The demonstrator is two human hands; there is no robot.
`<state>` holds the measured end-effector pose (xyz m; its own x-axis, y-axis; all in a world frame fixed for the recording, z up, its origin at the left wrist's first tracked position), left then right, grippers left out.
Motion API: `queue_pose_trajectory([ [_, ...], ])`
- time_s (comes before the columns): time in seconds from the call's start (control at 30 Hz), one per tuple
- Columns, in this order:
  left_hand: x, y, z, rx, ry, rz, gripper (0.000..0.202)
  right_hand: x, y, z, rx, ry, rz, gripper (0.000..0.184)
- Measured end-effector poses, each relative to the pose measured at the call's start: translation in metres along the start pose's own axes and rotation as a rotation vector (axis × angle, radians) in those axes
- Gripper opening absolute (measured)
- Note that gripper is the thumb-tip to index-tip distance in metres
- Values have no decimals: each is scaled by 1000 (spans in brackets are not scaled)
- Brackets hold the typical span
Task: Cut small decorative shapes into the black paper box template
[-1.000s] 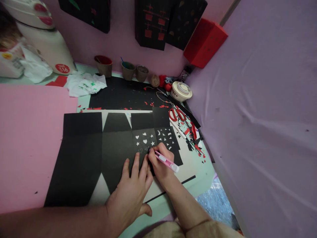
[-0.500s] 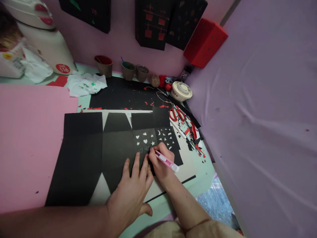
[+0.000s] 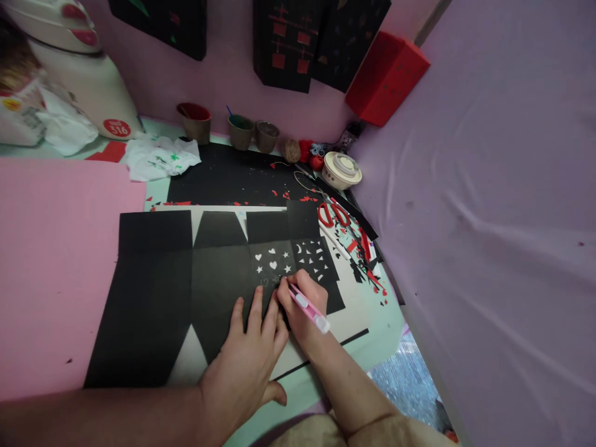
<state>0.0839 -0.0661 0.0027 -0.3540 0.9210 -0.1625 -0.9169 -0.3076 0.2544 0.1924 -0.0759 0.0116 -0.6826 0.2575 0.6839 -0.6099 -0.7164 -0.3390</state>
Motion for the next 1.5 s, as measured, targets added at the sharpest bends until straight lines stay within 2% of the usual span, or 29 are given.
queue_pose_trajectory([
  [0.3,4,-1,6,74,9,-15,121,-2,6,-1,-18,83,68,23],
  [0.4,5,-2,6,105,-11,-21,116,-3,6,-2,0,72,79,22],
  [0.63,4,-3,3,65,-26,-27,110,-5,4,-3,10,28,35,23],
  [0.93,4,-4,4,147,-31,-29,111,-6,3,-1,2,-20,-19,23],
  [1.37,5,-4,3,148,-55,-35,111,-6,3,-3,23,-36,-18,22],
  [1.5,4,-2,3,155,-63,-29,107,-12,-1,1,70,-104,-44,17],
])
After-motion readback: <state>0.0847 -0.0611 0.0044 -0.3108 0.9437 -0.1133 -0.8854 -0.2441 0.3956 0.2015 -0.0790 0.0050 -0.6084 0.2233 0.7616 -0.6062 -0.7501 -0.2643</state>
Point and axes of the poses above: each hand's wrist, its own y-axis away from the middle knuckle, its own z-axis out of the back of the hand, x = y × z, the point moved 6 cm from there along -y, towards the middle knuckle, and after that the axes turned 5 degrees about z, right-handed, at the moved point
